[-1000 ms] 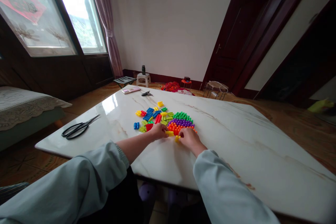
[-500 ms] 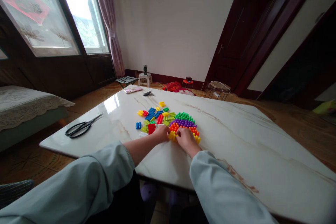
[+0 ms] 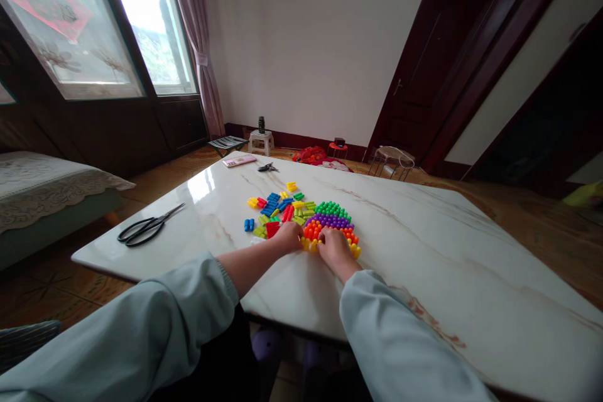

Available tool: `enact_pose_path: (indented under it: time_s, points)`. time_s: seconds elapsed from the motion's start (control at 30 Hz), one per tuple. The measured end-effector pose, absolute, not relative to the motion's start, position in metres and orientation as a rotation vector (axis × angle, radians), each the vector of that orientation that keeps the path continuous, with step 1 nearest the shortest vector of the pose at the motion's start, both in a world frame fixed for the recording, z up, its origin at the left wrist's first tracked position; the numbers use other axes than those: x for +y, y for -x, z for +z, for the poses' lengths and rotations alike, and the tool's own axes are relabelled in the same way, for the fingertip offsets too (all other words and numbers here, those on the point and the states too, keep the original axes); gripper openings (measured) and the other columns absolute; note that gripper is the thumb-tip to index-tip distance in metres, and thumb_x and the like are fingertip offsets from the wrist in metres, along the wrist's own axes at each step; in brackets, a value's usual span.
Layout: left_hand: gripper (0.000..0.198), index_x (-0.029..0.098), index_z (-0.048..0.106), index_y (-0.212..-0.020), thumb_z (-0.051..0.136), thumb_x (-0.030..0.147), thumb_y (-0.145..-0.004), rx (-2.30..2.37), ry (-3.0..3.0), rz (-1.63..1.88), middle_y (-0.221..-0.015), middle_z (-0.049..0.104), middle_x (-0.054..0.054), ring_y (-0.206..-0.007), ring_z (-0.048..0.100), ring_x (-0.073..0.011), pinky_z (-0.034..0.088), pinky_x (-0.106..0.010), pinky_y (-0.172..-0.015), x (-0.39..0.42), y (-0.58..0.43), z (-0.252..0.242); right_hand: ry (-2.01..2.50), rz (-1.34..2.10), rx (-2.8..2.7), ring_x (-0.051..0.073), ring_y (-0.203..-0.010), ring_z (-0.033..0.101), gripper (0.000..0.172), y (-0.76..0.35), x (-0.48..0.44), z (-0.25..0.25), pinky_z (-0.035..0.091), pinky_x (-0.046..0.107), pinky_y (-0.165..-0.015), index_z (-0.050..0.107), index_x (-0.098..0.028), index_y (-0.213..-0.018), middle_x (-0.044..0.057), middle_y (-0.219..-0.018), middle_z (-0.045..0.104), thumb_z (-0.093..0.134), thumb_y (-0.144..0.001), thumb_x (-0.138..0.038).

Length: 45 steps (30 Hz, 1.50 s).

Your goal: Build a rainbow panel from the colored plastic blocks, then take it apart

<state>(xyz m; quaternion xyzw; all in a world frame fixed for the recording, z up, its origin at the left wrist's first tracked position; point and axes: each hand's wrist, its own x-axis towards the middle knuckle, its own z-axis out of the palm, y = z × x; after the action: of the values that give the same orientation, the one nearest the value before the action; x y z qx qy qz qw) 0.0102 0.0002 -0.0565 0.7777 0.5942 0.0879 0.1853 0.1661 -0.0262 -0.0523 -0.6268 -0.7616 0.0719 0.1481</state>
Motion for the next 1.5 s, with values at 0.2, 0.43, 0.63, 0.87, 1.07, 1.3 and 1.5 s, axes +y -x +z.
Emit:
enact_pose_path:
  time_s: [0.2, 0.43, 0.63, 0.87, 1.07, 1.3, 1.5]
  points:
    - [0.028, 0.016, 0.074, -0.087, 0.069, 0.013, -0.059, 1.662, -2.179, 0.289, -0.077, 0.067, -0.005, -0.078, 0.062, -0.0209, 0.044, -0.025, -0.065, 0.001, -0.009, -0.058, 1.754, 0.230, -2.170, 0.018, -0.084, 0.065, 0.014, -0.160, -0.023, -0.051, 0.043, 0.023, -0.074, 0.070, -0.016, -0.084, 0.008, -0.087, 0.072, 0.061, -0.074, -0.012]
    - [0.033, 0.024, 0.073, -0.093, 0.074, 0.030, -0.061, 1.730, -2.163, 0.246, -0.089, 0.067, -0.003, -0.082, 0.062, -0.0201, 0.044, -0.024, -0.062, -0.003, -0.012, -0.050, 1.956, 0.065, -1.955, 0.017, -0.081, 0.065, 0.013, -0.211, -0.024, -0.025, 0.042, 0.023, -0.064, 0.072, -0.025, -0.085, 0.002, -0.089, 0.072, 0.064, -0.075, -0.023]
    - [0.040, 0.029, 0.072, -0.098, 0.076, 0.043, -0.061, 1.764, -2.151, 0.248, -0.095, 0.068, -0.002, -0.085, 0.062, -0.0201, 0.043, -0.022, -0.062, -0.004, -0.018, -0.047, 2.027, -0.002, -1.995, 0.018, -0.086, 0.063, 0.020, -0.238, -0.027, -0.032, 0.043, 0.024, -0.066, 0.074, -0.028, -0.091, 0.002, -0.094, 0.070, 0.069, -0.072, -0.032]
    - [0.033, 0.031, 0.072, -0.098, 0.072, 0.037, -0.066, 1.775, -2.181, 0.204, -0.095, 0.068, -0.002, -0.085, 0.063, -0.0214, 0.043, -0.024, -0.062, -0.005, -0.021, -0.044, 1.977, -0.093, -2.115, 0.020, -0.098, 0.059, 0.026, -0.224, -0.027, -0.035, 0.043, 0.027, -0.075, 0.074, -0.032, -0.095, 0.002, -0.100, 0.068, 0.067, -0.072, -0.022]
    - [0.028, 0.030, 0.073, -0.095, 0.070, 0.032, -0.067, 1.767, -2.173, 0.220, -0.095, 0.069, -0.001, -0.085, 0.063, -0.0193, 0.043, -0.022, -0.062, -0.005, -0.020, -0.044, 2.001, -0.067, -2.178, 0.020, -0.093, 0.062, 0.025, -0.224, -0.026, -0.038, 0.043, 0.028, -0.074, 0.074, -0.032, -0.093, 0.001, -0.102, 0.069, 0.067, -0.071, -0.023]
    - [0.030, 0.032, 0.073, -0.096, 0.072, 0.034, -0.066, 1.793, -2.170, 0.199, -0.096, 0.069, 0.000, -0.087, 0.064, -0.0212, 0.046, -0.024, -0.063, -0.005, -0.022, -0.044, 1.935, -0.109, -2.307, 0.018, -0.096, 0.062, 0.023, -0.207, -0.029, -0.036, 0.040, 0.028, -0.081, 0.074, -0.031, -0.092, 0.001, -0.097, 0.071, 0.062, -0.076, -0.019]
    - [0.026, 0.033, 0.073, -0.094, 0.071, 0.033, -0.068, 1.807, -2.177, 0.187, -0.101, 0.070, 0.003, -0.092, 0.064, -0.0199, 0.048, -0.023, -0.066, -0.006, -0.021, -0.041, 1.948, -0.018, -2.319, 0.019, -0.095, 0.062, 0.023, -0.185, -0.028, -0.042, 0.041, 0.026, -0.076, 0.072, -0.029, -0.098, 0.003, -0.105, 0.068, 0.060, -0.079, -0.023]
